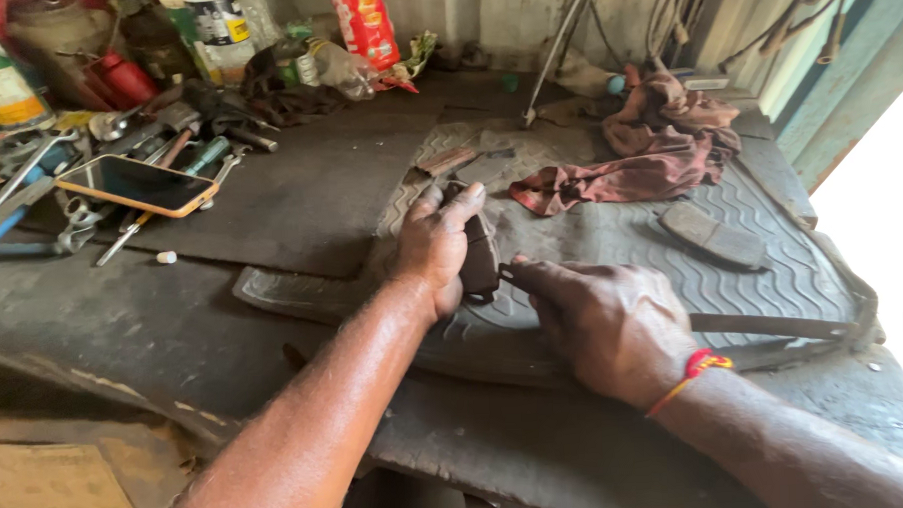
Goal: The person holds a small, dark metal part in their left hand and uses a metal file in their right hand to smooth its edges. The person repeatedly files the part, rotating it to work on different sides and edges, while standing at a cluttered workbench.
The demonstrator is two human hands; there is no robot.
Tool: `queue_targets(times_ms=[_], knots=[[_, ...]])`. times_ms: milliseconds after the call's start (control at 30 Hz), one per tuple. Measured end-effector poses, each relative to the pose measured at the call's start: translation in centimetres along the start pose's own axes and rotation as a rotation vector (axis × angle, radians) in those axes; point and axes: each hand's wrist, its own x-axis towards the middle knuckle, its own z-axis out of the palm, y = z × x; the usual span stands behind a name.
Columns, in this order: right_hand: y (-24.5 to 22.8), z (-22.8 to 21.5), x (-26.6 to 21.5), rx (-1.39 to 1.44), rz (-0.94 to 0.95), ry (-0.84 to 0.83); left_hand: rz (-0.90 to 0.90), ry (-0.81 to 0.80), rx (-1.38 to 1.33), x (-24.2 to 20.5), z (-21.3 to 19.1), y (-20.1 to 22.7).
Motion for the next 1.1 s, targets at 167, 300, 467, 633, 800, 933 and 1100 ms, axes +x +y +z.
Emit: queue_targets(times_ms=[167, 300, 467, 633, 800, 933, 1100], knots=[[0.6, 0.4, -0.4, 0.038, -0.188, 0.11, 0.034, -0.016, -0.016, 0.5, -0.6, -0.7], [0.4, 0.2, -0.7, 0.056, -0.234, 0.03, 0.16, 0.041, 0.096, 1.0, -0.8, -1.1], [0.9, -1.6, 0.4, 0.036, 0.014, -0.106, 0.424, 0.218, 1.056, -0.2, -1.5, 1.7], [2.2, -2.2, 0.8, 0.056, 0.067, -0.133, 0.499, 0.04, 1.303, -1.3, -1.6, 3.3], [2.6, -1.8, 0.4, 0.069, -0.05, -0.119, 0.43, 0.053, 1.462, -1.2, -1.7, 3.6], [1.4, -2.1, 0.2, 0.05, -0.016, -0.224, 0.39, 0.036, 1.444, -1.2, -1.6, 3.6], [0.3, -2.4, 0.3, 0.034, -0.007, -0.318, 0.354, 0.065, 1.468, -1.4, -1.2, 3.7]])
